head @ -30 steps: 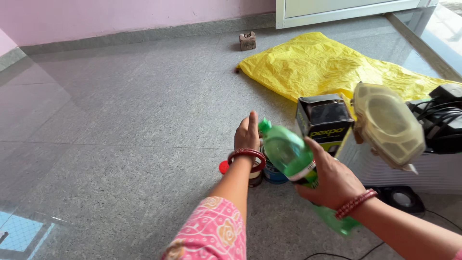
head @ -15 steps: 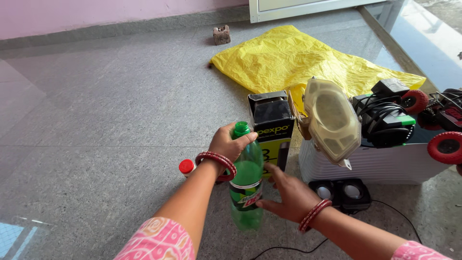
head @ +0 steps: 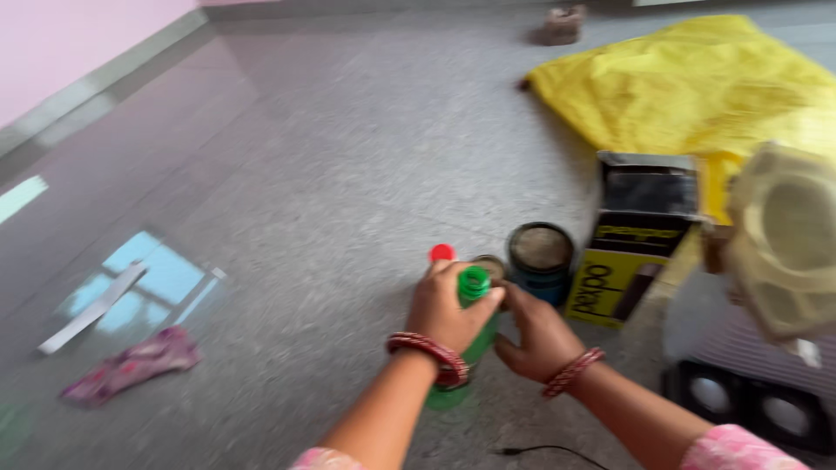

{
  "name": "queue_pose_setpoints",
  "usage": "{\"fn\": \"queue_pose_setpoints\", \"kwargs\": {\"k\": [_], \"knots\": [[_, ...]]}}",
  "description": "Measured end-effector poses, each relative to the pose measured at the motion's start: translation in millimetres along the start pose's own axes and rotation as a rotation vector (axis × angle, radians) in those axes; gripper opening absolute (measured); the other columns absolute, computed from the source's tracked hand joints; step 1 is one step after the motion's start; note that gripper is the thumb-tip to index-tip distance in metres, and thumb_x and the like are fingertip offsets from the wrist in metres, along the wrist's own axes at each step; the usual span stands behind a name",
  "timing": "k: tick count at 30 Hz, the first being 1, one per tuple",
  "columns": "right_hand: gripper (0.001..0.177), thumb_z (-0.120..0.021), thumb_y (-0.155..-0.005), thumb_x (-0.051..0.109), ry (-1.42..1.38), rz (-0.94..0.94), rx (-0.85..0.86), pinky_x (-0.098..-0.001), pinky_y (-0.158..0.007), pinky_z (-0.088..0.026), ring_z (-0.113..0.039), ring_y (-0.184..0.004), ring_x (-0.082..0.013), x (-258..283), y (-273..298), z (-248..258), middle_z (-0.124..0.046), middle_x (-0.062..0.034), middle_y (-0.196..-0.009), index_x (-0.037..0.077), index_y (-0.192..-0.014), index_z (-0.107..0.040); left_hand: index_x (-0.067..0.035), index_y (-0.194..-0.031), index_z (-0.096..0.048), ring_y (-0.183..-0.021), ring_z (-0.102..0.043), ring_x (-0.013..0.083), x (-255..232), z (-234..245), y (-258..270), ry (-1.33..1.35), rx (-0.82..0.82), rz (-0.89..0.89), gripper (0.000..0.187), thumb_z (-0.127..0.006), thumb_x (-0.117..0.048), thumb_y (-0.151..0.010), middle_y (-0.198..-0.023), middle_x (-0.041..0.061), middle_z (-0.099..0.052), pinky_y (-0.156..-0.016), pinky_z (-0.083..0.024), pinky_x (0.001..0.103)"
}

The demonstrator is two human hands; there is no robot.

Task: The person organizes various items on the floor, including plastic bottles, metal cans, and a green plastic container. They move the items around, stack the green container pieces, and arrange the bottles and cans into a pile.

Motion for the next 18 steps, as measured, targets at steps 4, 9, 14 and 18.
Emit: {"fn": "queue_pose_setpoints", "kwargs": {"k": [4, 9, 14, 18], "knots": [[0.086, -0.081, -0.067, 0.019, -0.010, 0.256, 0.097, -0.0439, -0.104, -0.049, -0.061, -0.124, -0.0357, 14, -12, 3, -0.061, -0.0242, -0.131, -0.003, -0.141, -0.042, -0.008, -0.106, -0.075, -0.107, -0.066, 0.0337, 1, 3, 0, -0.042, -0.120, 0.000, 0.046, -0.084, -0.040, -0.075, -0.115, 0.017, -0.065, -0.093, -0.055, 0.043], [0.106, -0.090, -0.060, 0.033, 0.116, 0.122, -0.120, -0.0456, -0.106, -0.046, -0.057, -0.128, -0.0340, 44, -32, 18, -0.060, -0.0242, -0.134, -0.002, -0.145, -0.037, -0.007, -0.122, -0.072, -0.119, -0.063, 0.0358, -12, 13, -31, -0.073, -0.008, -0.060, 0.067, -0.079, -0.056, -0.077, -0.129, 0.022, -0.061, -0.102, -0.053, 0.044], [0.114, -0.095, -0.054, 0.041, 0.222, -0.106, -0.172, -0.0446, -0.097, -0.055, -0.066, -0.118, -0.0334, 77, -26, 30, -0.064, -0.0203, -0.127, 0.004, -0.146, -0.038, -0.008, -0.144, -0.054, -0.124, -0.061, 0.0390, -21, 36, -48, -0.167, 0.440, -0.097, 0.095, -0.074, -0.069, -0.073, -0.135, 0.024, -0.057, -0.101, -0.053, 0.045], [0.118, -0.095, -0.053, 0.043, 0.402, -0.155, -0.031, -0.0425, -0.092, -0.059, -0.069, -0.117, -0.0318, 98, -35, 19, -0.065, -0.0179, -0.129, 0.007, -0.151, -0.039, -0.013, -0.150, -0.049, -0.128, -0.061, 0.0346, -7, 84, -48, -0.260, 0.707, -0.213, 0.104, -0.076, -0.067, -0.066, -0.137, 0.020, -0.062, -0.106, -0.052, 0.044]]}}
Point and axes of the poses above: each hand's wrist, its own y-axis away from the middle knuckle, its own z-axis out of the back of the hand, x = y × z, the point moved 3 cm from there along -y, towards the middle knuckle
